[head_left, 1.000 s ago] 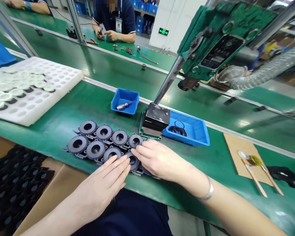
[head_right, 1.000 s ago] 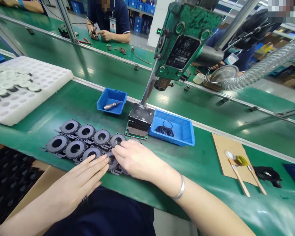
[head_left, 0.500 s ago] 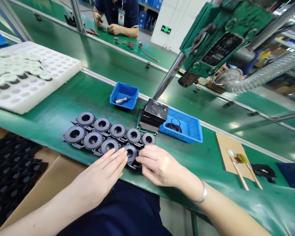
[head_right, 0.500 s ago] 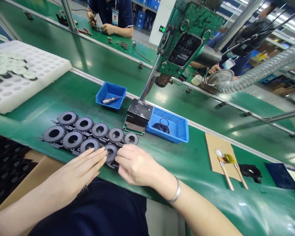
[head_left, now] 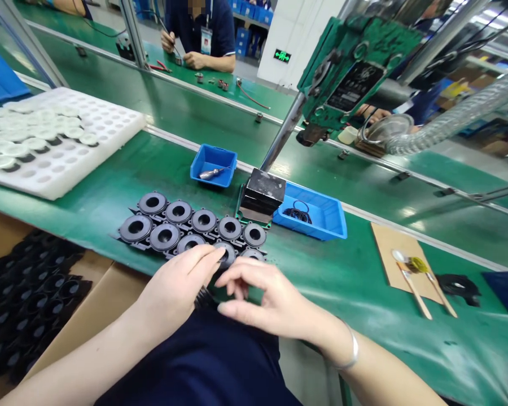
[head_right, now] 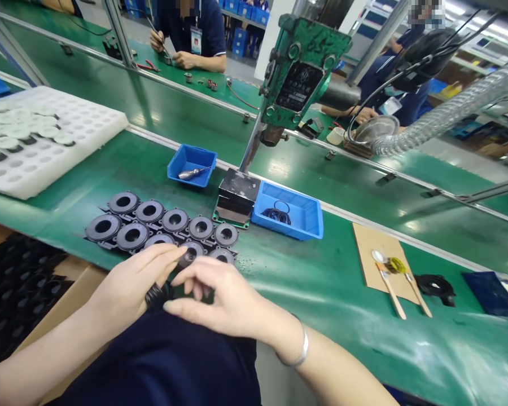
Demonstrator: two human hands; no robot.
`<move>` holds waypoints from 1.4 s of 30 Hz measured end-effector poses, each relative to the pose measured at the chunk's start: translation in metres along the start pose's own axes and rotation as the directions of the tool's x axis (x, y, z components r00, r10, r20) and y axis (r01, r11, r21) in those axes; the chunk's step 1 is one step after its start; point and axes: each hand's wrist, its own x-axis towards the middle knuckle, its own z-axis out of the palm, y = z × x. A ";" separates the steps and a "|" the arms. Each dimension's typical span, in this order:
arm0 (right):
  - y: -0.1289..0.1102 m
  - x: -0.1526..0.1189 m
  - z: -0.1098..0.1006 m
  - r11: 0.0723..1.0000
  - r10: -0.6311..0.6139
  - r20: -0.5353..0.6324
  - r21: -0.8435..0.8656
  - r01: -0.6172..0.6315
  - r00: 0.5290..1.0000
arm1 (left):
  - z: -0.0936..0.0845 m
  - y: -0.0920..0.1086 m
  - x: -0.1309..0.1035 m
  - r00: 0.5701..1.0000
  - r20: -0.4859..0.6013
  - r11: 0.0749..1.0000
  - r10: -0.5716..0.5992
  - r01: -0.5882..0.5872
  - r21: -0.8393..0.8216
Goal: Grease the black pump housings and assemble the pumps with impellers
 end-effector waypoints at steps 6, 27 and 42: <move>0.000 -0.001 0.005 0.961 0.139 -0.025 0.244 -0.129 0.990 | 0.006 0.005 0.006 0.999 0.047 0.981 -0.010 0.019 -0.194; 0.044 -0.021 -0.030 0.927 0.273 -0.323 -0.163 -0.337 0.906 | 0.009 0.004 0.002 0.997 -0.063 0.969 0.054 -0.068 -0.238; 0.066 -0.024 -0.041 0.774 -0.111 -0.099 -0.633 0.024 0.989 | 0.026 0.009 0.012 0.900 0.337 0.960 0.278 -0.260 -0.100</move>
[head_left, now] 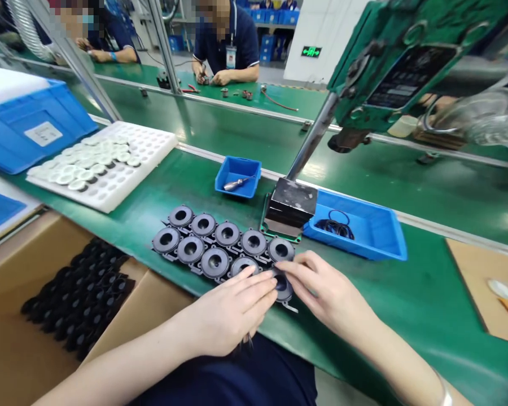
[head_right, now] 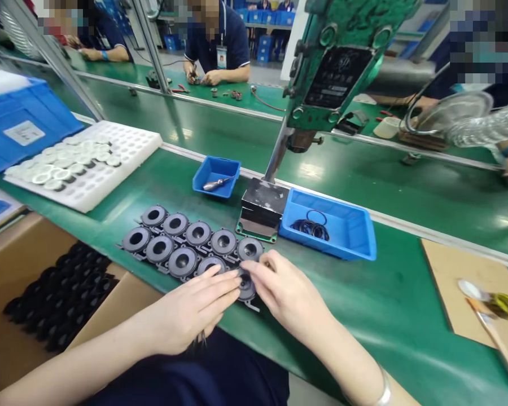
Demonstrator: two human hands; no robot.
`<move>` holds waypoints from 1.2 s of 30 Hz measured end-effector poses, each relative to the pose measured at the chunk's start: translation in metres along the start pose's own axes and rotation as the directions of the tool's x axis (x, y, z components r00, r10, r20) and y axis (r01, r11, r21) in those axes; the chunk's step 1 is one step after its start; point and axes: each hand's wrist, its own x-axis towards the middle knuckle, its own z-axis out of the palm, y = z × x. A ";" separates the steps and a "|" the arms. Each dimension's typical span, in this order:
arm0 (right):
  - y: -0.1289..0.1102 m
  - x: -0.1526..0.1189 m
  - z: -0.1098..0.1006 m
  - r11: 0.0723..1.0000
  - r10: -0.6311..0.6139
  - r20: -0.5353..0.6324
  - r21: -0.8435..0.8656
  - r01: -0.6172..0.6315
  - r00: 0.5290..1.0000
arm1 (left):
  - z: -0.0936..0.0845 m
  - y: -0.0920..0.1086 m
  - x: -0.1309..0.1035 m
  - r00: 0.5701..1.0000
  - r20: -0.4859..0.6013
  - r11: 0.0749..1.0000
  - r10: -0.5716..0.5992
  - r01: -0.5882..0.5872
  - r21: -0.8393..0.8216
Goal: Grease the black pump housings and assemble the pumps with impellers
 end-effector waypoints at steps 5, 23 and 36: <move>-0.004 0.008 -0.015 0.970 -0.133 0.160 -0.180 0.161 0.978 | 0.001 0.001 -0.007 0.999 -0.003 0.999 0.037 -0.037 -0.014; 0.010 -0.007 -0.028 0.946 -0.316 0.140 0.117 0.301 0.938 | -0.003 0.011 -0.002 0.998 0.057 0.993 0.041 -0.047 0.104; -0.034 -0.036 -0.020 0.851 0.284 -0.364 0.522 -0.058 0.887 | -0.010 0.000 0.007 0.972 -0.186 0.984 -0.141 0.117 -0.132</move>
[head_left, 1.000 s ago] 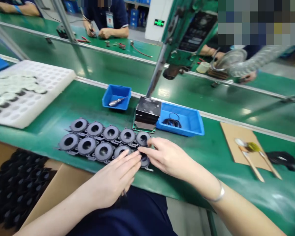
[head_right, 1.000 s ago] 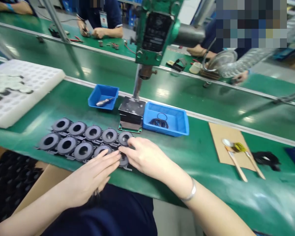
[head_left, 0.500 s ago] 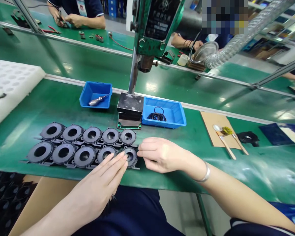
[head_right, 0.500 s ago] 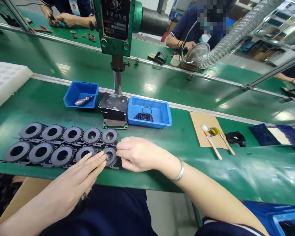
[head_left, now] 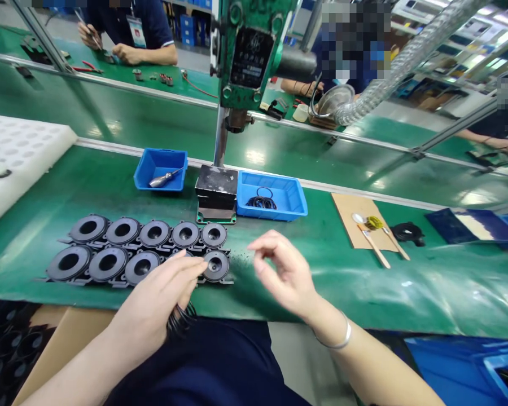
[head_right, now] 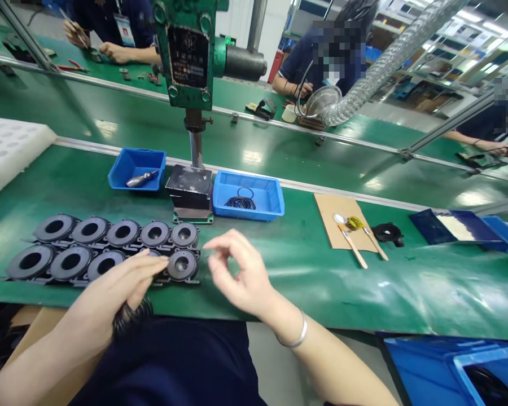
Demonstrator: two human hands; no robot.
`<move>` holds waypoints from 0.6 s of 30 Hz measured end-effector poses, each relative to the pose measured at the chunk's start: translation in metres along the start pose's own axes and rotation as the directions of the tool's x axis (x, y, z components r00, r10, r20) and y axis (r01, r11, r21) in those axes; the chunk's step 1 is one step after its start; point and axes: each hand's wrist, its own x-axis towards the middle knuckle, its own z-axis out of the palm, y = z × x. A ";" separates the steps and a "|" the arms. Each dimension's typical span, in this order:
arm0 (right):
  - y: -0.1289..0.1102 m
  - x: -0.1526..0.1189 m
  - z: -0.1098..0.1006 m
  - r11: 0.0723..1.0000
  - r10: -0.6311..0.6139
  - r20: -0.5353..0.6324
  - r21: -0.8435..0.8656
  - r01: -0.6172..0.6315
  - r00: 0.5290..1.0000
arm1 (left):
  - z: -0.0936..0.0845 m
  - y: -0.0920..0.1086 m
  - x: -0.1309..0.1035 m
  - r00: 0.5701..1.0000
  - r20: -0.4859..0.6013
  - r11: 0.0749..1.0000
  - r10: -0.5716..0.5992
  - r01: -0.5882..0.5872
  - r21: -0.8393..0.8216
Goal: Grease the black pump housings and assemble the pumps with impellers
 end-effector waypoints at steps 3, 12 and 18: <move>-0.012 -0.006 0.013 0.982 0.056 0.289 0.155 -0.104 0.956 | -0.005 0.005 0.021 0.996 -0.066 0.998 -0.067 0.068 0.016; -0.003 0.002 0.031 0.763 0.367 0.312 0.438 -0.475 0.876 | 0.009 0.010 0.092 0.959 0.239 0.980 -0.150 0.111 0.167; 0.025 0.018 -0.007 0.578 0.465 0.340 0.583 -0.571 0.817 | 0.011 0.004 0.112 0.962 0.203 0.959 -0.181 0.219 -0.182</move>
